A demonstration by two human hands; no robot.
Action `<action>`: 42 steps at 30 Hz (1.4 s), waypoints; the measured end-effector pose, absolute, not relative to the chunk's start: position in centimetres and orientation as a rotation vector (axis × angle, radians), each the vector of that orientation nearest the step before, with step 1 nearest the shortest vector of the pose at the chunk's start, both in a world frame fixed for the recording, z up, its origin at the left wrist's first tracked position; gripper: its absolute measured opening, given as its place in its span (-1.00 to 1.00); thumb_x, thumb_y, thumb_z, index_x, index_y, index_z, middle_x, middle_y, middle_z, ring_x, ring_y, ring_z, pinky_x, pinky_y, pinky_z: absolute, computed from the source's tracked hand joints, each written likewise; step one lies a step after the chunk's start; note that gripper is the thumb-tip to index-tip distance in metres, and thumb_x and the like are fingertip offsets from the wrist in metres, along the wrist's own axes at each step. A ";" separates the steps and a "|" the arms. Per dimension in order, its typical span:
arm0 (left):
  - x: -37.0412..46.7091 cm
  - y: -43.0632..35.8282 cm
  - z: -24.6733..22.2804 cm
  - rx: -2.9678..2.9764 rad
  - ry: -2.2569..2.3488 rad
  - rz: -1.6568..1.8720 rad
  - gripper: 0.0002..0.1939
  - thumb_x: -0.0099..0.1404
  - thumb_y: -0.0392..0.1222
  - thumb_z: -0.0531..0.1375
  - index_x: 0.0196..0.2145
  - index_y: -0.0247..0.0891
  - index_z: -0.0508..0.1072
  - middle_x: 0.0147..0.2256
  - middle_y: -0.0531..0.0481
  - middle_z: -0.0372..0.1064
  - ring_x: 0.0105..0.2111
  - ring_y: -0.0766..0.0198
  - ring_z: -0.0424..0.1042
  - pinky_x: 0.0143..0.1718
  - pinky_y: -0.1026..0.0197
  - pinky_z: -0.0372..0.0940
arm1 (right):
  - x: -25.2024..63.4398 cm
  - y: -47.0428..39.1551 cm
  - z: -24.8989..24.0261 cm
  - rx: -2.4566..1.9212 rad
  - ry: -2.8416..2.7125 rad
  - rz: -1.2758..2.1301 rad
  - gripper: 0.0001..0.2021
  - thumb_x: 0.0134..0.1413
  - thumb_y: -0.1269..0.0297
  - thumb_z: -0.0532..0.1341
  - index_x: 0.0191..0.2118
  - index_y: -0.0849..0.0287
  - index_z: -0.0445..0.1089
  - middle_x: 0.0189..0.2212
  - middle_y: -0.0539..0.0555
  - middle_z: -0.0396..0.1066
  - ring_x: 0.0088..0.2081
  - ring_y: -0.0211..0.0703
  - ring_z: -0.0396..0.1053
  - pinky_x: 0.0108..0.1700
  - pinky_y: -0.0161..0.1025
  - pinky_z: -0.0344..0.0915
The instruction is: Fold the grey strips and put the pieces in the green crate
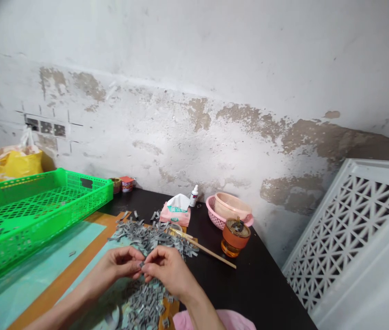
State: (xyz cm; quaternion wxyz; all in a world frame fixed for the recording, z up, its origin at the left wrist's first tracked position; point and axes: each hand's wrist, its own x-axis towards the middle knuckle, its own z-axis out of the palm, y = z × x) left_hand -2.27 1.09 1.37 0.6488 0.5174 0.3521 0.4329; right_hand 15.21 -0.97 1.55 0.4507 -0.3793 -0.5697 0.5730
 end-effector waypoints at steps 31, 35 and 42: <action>-1.8 0.7 1.6 1.237 0.800 1.024 -0.69 -0.18 -0.03 0.50 -0.53 -0.30 0.60 -0.60 -0.03 0.49 -0.57 0.28 0.37 -0.45 0.24 0.26 | 14.8 -0.4 0.9 -1.033 -1.243 1.306 -0.70 -0.35 0.26 0.46 -0.47 0.25 0.38 -0.65 -0.09 0.37 -0.61 -0.30 0.33 -0.51 -0.32 0.31; -1.9 0.7 1.1 1.267 0.803 1.010 -0.66 -0.16 -0.01 0.49 -0.46 -0.29 0.62 -0.57 -0.04 0.52 -0.56 0.28 0.37 -0.45 0.25 0.23 | 14.7 -0.4 1.1 -1.037 -1.236 1.284 -0.73 -0.34 0.33 0.42 -0.46 0.22 0.35 -0.64 -0.13 0.34 -0.63 -0.34 0.29 -0.53 -0.34 0.30; -2.0 1.1 0.8 1.505 0.838 1.065 -0.75 -0.03 -0.03 0.43 -0.44 -0.26 0.63 -0.46 -0.10 0.50 -0.38 0.10 0.42 -0.29 0.13 0.24 | 14.6 -0.6 1.4 -0.992 -1.226 1.309 -0.78 -0.34 0.41 0.34 -0.45 0.22 0.34 -0.60 -0.13 0.33 -0.63 -0.35 0.29 -0.53 -0.35 0.30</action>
